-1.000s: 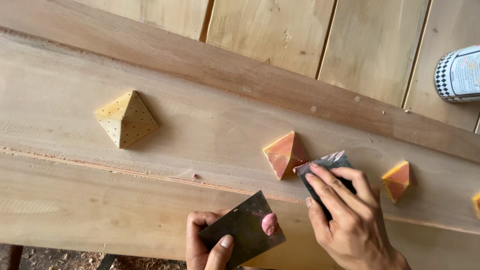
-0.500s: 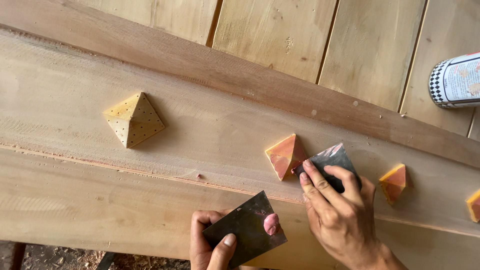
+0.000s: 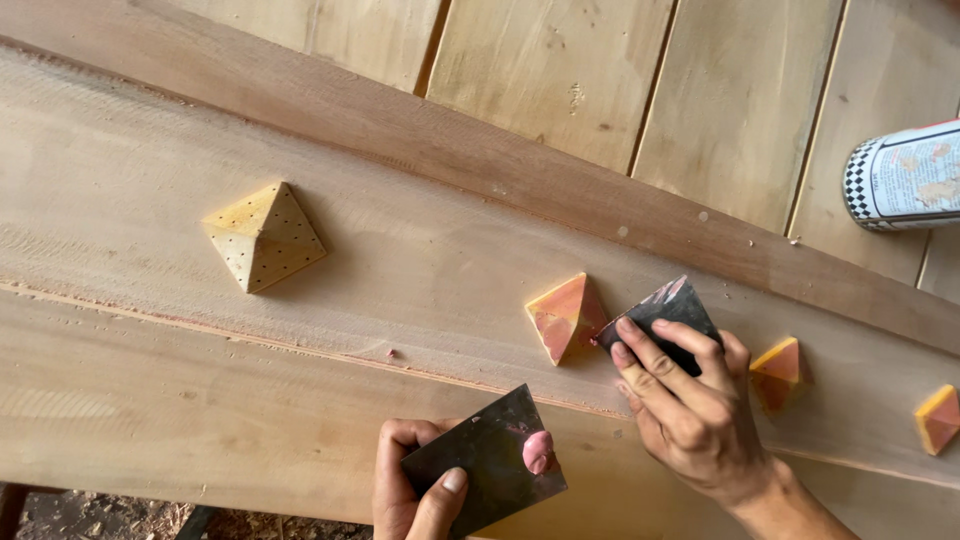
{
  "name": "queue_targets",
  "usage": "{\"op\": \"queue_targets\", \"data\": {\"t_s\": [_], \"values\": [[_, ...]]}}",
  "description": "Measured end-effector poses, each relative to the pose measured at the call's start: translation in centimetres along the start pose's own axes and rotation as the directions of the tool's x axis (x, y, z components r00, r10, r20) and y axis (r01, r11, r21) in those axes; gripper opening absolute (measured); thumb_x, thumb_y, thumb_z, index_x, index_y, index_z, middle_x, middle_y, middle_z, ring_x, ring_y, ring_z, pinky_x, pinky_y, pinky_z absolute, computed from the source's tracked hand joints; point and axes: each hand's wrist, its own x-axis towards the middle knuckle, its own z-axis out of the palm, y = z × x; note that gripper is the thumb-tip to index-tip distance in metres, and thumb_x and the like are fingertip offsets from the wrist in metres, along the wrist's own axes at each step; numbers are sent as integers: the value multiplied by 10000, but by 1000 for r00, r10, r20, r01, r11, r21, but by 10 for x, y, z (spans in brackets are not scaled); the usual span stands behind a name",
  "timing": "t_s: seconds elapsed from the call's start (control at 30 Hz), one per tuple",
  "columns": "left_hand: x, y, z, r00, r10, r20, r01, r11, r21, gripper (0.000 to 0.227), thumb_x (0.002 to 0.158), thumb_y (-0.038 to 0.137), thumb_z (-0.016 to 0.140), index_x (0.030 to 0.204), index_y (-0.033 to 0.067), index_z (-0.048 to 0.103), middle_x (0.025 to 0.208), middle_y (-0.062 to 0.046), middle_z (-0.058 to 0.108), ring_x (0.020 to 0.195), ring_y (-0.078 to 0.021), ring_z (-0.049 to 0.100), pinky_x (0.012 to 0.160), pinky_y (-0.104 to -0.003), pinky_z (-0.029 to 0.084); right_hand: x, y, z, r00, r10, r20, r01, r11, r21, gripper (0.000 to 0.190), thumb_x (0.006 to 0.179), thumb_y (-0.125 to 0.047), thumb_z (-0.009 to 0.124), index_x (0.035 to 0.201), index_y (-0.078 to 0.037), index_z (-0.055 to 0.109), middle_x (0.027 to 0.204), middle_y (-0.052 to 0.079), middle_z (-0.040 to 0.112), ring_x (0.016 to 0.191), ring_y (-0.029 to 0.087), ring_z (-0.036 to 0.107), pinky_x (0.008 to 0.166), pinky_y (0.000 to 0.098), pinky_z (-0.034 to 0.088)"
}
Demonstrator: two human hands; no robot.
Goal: The person uses a putty knife to apply pink wood filler to small triangular wooden blocks attached to a larger wooden panel. They repeatedly scoop filler from a can and spread it onto the blocks, smoothing the surface.
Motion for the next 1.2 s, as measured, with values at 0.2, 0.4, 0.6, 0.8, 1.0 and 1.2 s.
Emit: {"op": "queue_targets", "data": {"t_s": [0.2,0.4,0.6,0.8,1.0,1.2], "values": [[0,1,8,998,-26,-51,24,999,-49,291,828,-23,577,1085,8,444,1163,-279,679,1066,-251,636,986,-425,498,1,-8,-8,997,11,73,1,986,-167,374,781,-69,702,1148,-37,767,1308,32,708,1177,272,575,938,529,375],[0,-1,6,999,1,-44,-3,999,-46,287,837,-30,576,1088,7,443,1172,-280,677,1066,-247,631,986,-425,496,5,-11,-18,998,33,58,-26,993,-115,379,773,-84,713,1145,-29,758,1294,43,708,1170,271,571,943,527,360],[-3,1,4,992,-91,-83,84,993,-84,300,816,-39,553,1087,21,438,1166,-267,664,1064,-241,626,983,-423,502,7,-14,-24,998,64,-4,-64,998,5,357,821,-116,733,1166,-24,746,1305,59,698,1189,271,562,1011,469,346],[-2,3,4,999,-31,-38,28,997,-68,292,838,-49,550,1103,3,440,1185,-278,656,1081,-250,615,997,-433,489,10,-19,-9,1000,26,-15,-26,1000,9,362,819,-139,747,1166,-37,745,1315,57,692,1177,277,581,990,463,355],[-2,8,6,996,-83,-20,80,990,-114,291,850,-37,540,1116,11,432,1204,-272,642,1116,-255,616,1024,-433,470,9,-31,-12,994,59,94,-57,998,-30,397,775,-128,754,1158,-22,745,1304,67,696,1115,253,597,921,473,366],[0,4,4,999,-44,-21,42,994,-102,300,840,-48,553,1114,0,439,1188,-270,646,1105,-259,613,1018,-443,475,11,-29,-17,997,37,72,-38,999,20,381,768,-120,748,1138,-27,744,1285,58,703,1123,251,598,945,469,356]]}}
